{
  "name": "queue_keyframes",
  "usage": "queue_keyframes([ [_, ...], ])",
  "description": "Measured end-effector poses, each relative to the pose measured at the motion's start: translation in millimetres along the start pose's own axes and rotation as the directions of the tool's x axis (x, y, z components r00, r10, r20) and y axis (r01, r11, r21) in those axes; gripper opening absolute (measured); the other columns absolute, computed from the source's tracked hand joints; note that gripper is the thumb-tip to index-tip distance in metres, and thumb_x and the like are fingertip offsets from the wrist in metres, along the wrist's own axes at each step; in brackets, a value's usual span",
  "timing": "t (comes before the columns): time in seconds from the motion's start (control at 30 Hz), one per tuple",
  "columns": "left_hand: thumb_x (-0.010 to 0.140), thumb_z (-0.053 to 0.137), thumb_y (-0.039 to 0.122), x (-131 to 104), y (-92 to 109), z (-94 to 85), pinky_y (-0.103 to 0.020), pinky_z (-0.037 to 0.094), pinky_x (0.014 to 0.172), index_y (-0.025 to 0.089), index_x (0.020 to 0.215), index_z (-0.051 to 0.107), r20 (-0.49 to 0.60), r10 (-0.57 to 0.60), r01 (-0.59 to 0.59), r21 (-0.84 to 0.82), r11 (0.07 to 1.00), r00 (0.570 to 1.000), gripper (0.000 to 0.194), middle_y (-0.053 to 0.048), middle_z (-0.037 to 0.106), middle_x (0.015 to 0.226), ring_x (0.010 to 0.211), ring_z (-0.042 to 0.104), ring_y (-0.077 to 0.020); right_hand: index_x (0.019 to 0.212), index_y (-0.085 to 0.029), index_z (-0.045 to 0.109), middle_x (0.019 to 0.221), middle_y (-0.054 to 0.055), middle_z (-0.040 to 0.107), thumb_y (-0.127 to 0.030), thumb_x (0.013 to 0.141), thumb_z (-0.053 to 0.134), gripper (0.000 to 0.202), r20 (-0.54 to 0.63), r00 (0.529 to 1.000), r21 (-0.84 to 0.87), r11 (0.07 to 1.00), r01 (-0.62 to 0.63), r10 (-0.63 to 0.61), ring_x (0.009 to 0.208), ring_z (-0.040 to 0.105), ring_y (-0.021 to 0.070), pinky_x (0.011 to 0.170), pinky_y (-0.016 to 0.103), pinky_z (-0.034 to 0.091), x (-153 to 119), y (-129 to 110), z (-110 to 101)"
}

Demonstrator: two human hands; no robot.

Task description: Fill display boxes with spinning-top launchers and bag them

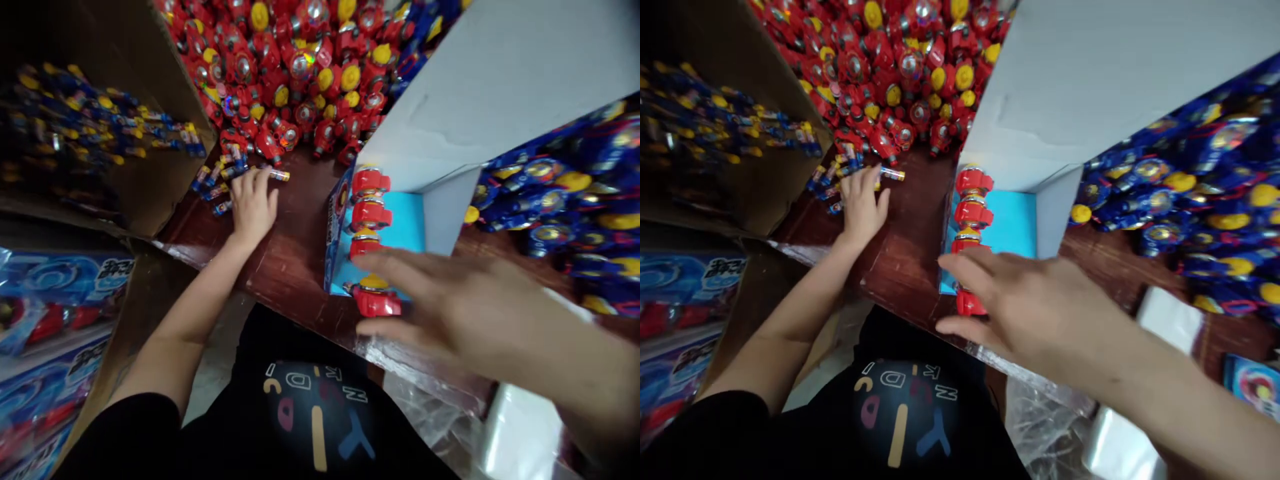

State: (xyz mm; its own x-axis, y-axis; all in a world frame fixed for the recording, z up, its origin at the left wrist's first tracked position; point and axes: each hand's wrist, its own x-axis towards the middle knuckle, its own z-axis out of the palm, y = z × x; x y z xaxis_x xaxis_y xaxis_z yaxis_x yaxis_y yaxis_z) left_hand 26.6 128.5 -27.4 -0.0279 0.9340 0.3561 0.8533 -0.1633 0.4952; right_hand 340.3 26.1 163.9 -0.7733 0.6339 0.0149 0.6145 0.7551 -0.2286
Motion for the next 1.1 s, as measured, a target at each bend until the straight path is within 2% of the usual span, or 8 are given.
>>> queue_keyframes([
  [0.07,0.103,0.063,0.036,25,-16,5.5,-0.067,0.033,0.127,0.021,0.160,0.060,0.074,0.024,-0.028,0.051,0.998,0.997,0.060,-0.018,0.051,0.167,0.149,0.043,-0.0472,0.134,-0.031,0.067,0.118,0.007,0.081,-0.066,0.105,0.061,0.046,-0.181,0.959,0.113,0.973,-0.201,0.219,0.094,0.080,0.0283,0.065,0.042,0.057,0,14,-35],
  [0.2,0.108,0.050,0.036,53,-27,23.4,-0.074,0.032,0.120,0.028,0.151,0.069,0.216,0.190,-0.204,0.046,0.978,0.958,0.048,-0.012,0.064,0.156,0.141,0.045,-0.0463,0.131,-0.030,0.069,0.131,0.012,0.075,-0.066,0.108,0.052,0.046,-0.519,0.534,0.200,0.702,-0.683,0.667,0.117,0.073,0.0306,0.102,0.051,0.059,-33,87,-56],
  [0.27,0.108,0.049,0.037,56,-26,30.7,-0.072,0.034,0.117,0.027,0.146,0.072,0.206,0.221,-0.234,0.042,0.971,0.953,0.046,-0.013,0.072,0.142,0.134,0.048,-0.0447,0.140,-0.026,0.066,0.137,0.016,0.073,-0.060,0.109,0.049,0.050,-0.431,0.426,0.134,0.523,-0.842,0.796,0.118,0.071,0.0333,0.107,0.057,0.057,-62,133,-34],
  [0.43,0.101,0.058,0.038,35,-5,27.5,-0.061,0.042,0.116,0.023,0.140,0.074,0.189,0.255,-0.244,-0.082,0.966,0.948,0.045,-0.015,0.074,0.135,0.126,0.059,-0.0410,0.165,-0.017,0.048,0.174,0.023,0.040,-0.038,0.098,0.068,0.073,0.003,0.562,-0.049,0.561,-0.826,0.827,0.154,0.046,0.0417,0.123,0.058,0.046,-93,204,66],
  [0.7,0.102,0.062,0.051,-47,27,-20.3,-0.044,0.055,0.110,0.022,0.135,0.072,0.452,0.009,0.217,-0.445,0.869,0.892,0.045,-0.010,0.076,0.130,0.119,0.070,-0.0297,0.151,-0.010,0.054,0.151,0.027,0.051,-0.040,0.096,0.067,0.064,-0.086,0.585,0.109,0.592,-0.799,0.806,0.139,0.056,0.0352,0.120,0.048,0.049,-114,208,135],
  [0.8,0.104,0.062,0.053,-62,42,-42.7,-0.036,0.059,0.091,0.022,0.131,0.074,0.521,-0.073,0.365,-0.485,0.794,0.851,0.043,-0.007,0.078,0.110,0.096,0.071,-0.0245,0.138,-0.010,0.058,0.131,0.023,0.061,-0.043,0.086,0.075,0.065,-0.170,0.541,0.183,0.566,-0.804,0.824,0.126,0.062,0.0365,0.115,0.052,0.053,-133,205,139],
  [0.93,0.106,0.068,0.045,-61,89,-84.4,-0.031,0.056,0.091,0.022,0.127,0.076,0.493,0.085,0.184,-0.472,0.862,0.866,0.032,-0.005,0.076,0.112,0.097,0.070,-0.0203,0.137,-0.020,0.055,0.134,0.021,0.062,-0.048,0.085,0.072,0.062,-0.441,0.511,0.262,0.650,-0.713,0.738,0.127,0.062,0.0395,0.112,0.063,0.053,-140,162,111],
  [1.1,0.110,0.066,0.032,-47,163,-107.2,-0.025,0.053,0.086,0.020,0.124,0.075,0.546,0.480,-0.081,-0.599,0.797,0.687,0.021,-0.002,0.074,0.108,0.093,0.068,-0.0141,0.144,-0.027,0.058,0.139,0.013,0.071,-0.048,0.091,0.082,0.062,-0.505,0.859,0.037,0.997,-0.075,0.083,0.123,0.072,0.0314,0.092,0.045,0.063,-112,65,41],
])
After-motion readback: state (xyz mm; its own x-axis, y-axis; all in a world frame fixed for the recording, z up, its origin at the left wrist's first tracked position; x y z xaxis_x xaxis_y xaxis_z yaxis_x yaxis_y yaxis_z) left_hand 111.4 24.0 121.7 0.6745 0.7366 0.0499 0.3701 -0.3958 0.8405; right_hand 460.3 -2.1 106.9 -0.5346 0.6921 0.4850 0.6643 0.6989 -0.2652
